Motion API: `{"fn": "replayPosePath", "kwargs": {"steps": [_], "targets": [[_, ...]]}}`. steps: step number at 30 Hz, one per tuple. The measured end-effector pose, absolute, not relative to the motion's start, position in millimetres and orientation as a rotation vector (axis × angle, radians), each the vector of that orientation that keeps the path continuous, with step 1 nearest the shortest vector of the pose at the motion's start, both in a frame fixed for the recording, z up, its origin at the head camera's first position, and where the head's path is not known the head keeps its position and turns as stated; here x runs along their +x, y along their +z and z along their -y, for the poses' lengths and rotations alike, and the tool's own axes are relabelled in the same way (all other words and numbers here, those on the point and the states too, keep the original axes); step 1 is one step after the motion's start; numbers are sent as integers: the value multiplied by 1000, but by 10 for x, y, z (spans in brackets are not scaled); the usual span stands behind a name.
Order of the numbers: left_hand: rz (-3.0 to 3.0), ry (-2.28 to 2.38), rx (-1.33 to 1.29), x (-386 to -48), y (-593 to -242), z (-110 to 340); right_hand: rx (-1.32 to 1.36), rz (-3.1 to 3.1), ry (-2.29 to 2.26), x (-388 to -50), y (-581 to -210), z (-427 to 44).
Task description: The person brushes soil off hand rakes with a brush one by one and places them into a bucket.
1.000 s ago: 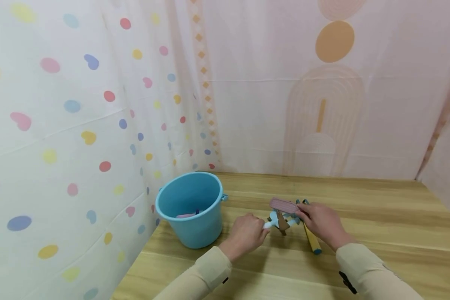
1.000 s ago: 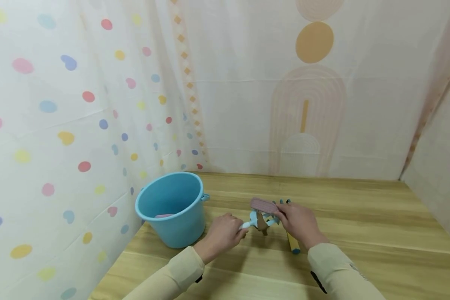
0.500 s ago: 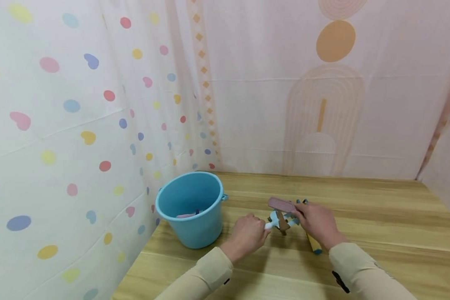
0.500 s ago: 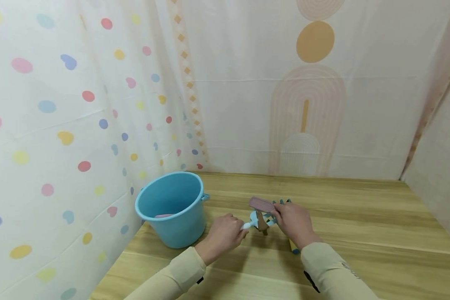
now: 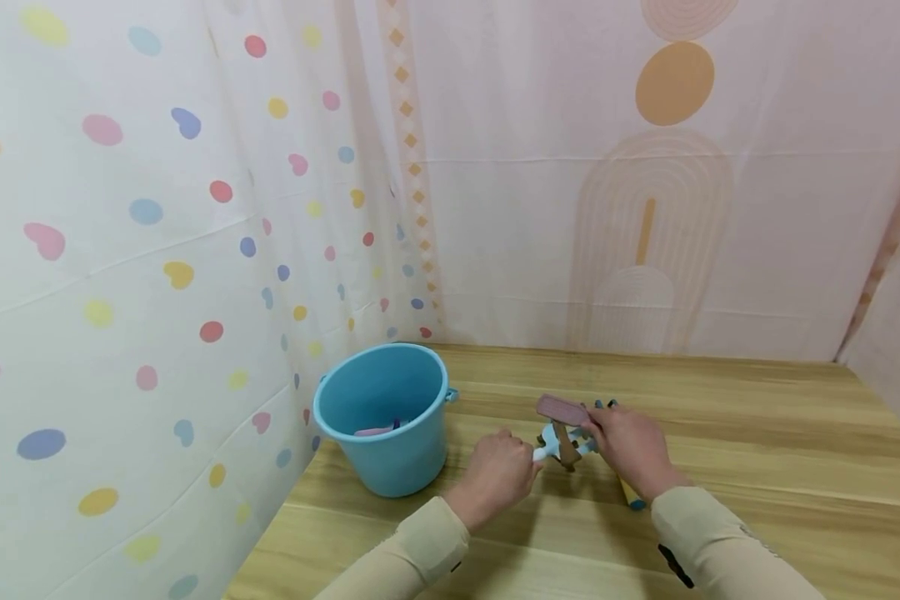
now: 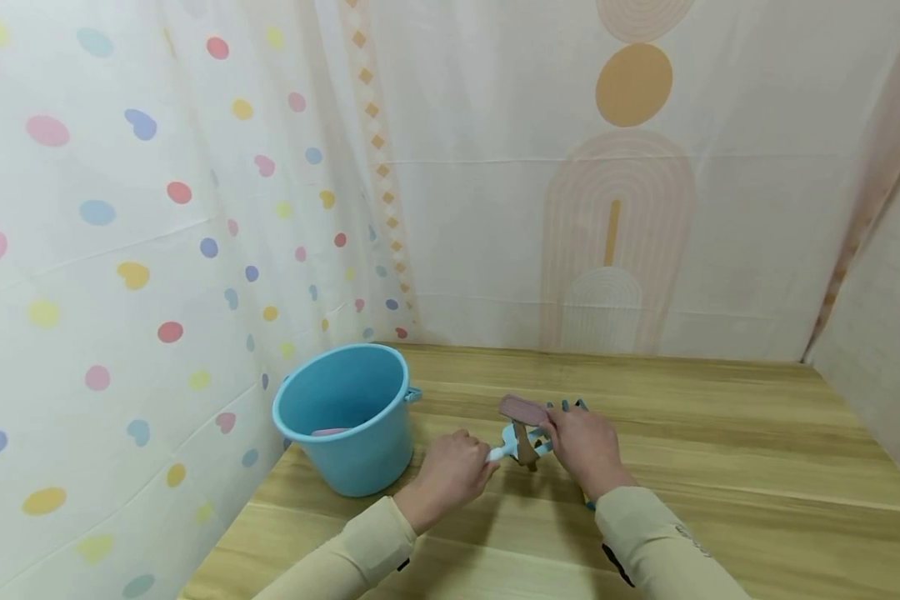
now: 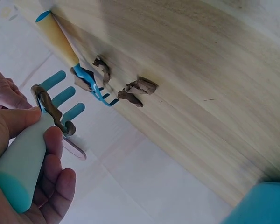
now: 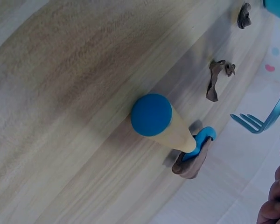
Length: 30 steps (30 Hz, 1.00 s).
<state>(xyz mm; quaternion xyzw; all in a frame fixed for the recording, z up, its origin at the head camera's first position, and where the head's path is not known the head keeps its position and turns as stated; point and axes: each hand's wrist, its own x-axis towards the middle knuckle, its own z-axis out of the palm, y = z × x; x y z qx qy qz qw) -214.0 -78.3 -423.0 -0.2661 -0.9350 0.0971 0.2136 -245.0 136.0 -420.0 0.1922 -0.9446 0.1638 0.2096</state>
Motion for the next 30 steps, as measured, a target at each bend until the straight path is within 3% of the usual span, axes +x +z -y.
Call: {"fn": "replayPosePath", "kwargs": {"steps": [11,20,30], "targets": [[2662,126,-771,-2090,-4225,700,420,2699,673,-2467,-4207,-1440],[2718,19,-669,-2231,-4238,857,762,2564,568,-2420,-4251,-1664],[2683,147,-756,-2180,-4207,825,676,2587,493,-2381,-4251,-1544]]}}
